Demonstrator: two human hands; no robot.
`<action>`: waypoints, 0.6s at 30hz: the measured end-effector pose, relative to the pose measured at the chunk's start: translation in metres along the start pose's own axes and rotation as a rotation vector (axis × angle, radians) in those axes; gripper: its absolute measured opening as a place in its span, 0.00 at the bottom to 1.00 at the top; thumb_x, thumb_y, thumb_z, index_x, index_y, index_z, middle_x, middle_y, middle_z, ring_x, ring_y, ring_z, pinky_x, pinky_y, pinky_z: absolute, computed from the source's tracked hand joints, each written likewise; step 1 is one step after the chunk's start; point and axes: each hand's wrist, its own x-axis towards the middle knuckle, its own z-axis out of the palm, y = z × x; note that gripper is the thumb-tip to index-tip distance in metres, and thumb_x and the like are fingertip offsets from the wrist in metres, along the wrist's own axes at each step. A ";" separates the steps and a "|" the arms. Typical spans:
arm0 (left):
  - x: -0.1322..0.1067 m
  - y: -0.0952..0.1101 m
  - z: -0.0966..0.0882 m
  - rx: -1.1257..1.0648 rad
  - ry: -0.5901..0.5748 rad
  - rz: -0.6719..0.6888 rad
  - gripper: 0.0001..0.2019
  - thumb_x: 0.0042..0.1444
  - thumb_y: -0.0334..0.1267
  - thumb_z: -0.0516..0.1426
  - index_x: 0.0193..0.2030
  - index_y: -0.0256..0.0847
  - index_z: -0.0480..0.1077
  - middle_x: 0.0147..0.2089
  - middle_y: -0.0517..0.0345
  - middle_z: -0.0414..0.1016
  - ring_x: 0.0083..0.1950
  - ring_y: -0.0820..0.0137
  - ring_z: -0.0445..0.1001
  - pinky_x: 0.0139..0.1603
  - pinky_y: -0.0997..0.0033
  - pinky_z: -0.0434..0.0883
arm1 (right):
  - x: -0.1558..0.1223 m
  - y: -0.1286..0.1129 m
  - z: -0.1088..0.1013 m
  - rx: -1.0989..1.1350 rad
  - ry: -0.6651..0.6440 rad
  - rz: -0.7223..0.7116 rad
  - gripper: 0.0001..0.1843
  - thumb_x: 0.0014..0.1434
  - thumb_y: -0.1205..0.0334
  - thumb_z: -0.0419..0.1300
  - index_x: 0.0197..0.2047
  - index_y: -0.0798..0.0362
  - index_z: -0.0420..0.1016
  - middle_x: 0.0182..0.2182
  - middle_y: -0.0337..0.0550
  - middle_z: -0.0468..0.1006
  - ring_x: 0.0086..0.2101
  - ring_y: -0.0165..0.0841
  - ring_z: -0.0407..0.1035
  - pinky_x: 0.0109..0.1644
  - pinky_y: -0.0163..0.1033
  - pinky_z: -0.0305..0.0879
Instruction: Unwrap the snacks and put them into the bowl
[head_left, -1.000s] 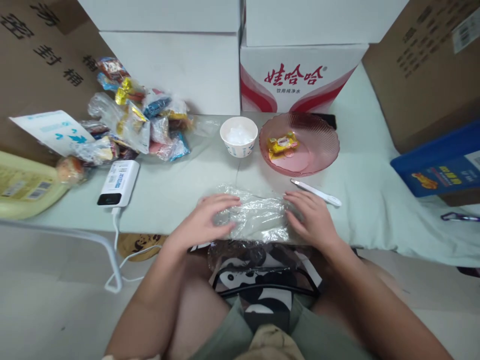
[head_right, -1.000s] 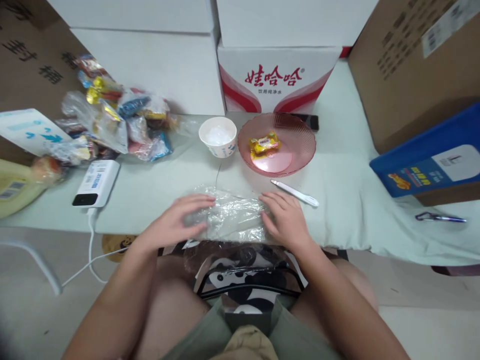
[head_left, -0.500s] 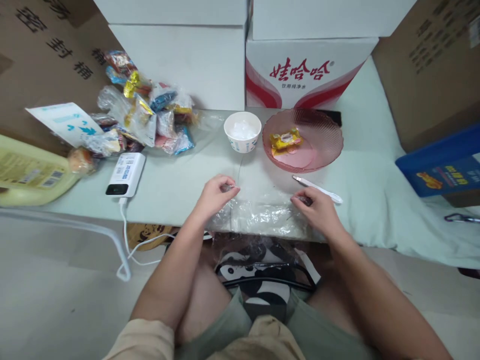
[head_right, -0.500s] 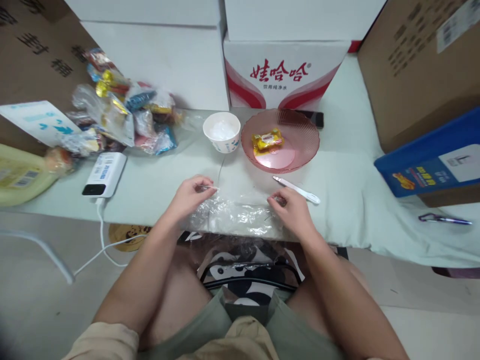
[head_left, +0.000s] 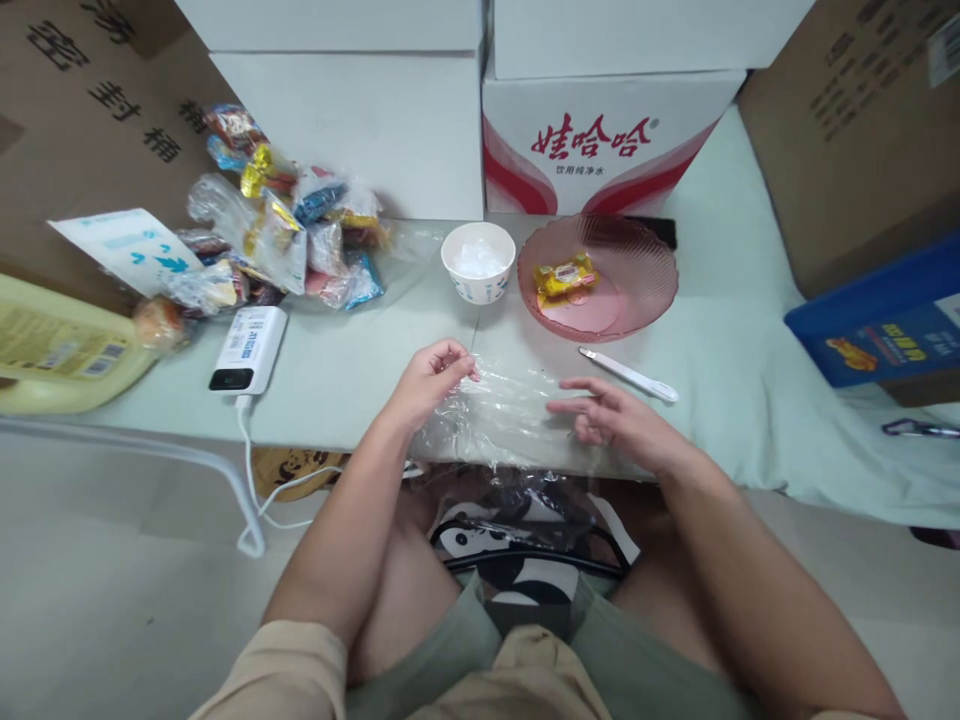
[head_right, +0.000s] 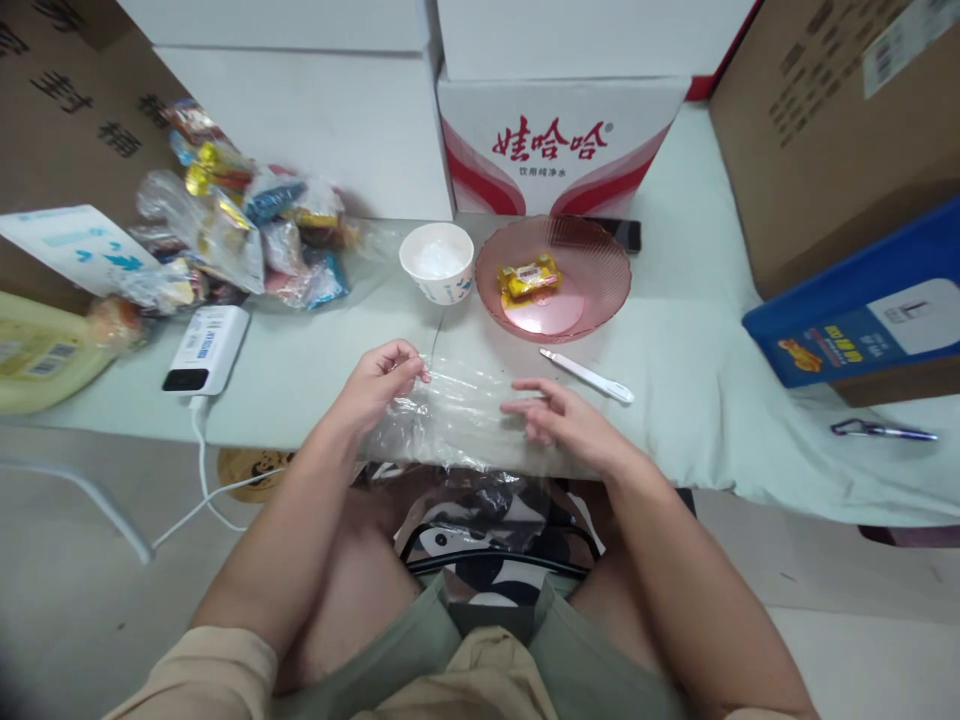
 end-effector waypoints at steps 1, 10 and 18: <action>0.001 -0.001 0.000 0.038 0.008 0.009 0.16 0.49 0.50 0.64 0.30 0.40 0.67 0.26 0.61 0.74 0.21 0.79 0.55 0.22 0.75 0.53 | 0.000 0.001 0.001 -0.063 -0.020 -0.006 0.25 0.52 0.48 0.68 0.50 0.48 0.71 0.41 0.46 0.83 0.32 0.33 0.75 0.31 0.38 0.68; 0.004 -0.001 -0.005 0.150 0.005 0.019 0.16 0.45 0.50 0.66 0.28 0.40 0.69 0.26 0.61 0.72 0.27 0.75 0.65 0.30 0.74 0.62 | 0.013 0.004 0.003 0.163 0.332 -0.237 0.20 0.46 0.57 0.70 0.38 0.45 0.64 0.31 0.32 0.66 0.33 0.31 0.72 0.35 0.37 0.70; 0.010 0.000 -0.013 0.054 -0.015 -0.060 0.17 0.44 0.49 0.67 0.29 0.40 0.68 0.25 0.61 0.73 0.20 0.78 0.61 0.20 0.77 0.55 | 0.018 0.005 -0.004 0.204 0.582 -0.444 0.18 0.48 0.57 0.68 0.39 0.45 0.63 0.38 0.37 0.71 0.35 0.31 0.72 0.36 0.36 0.70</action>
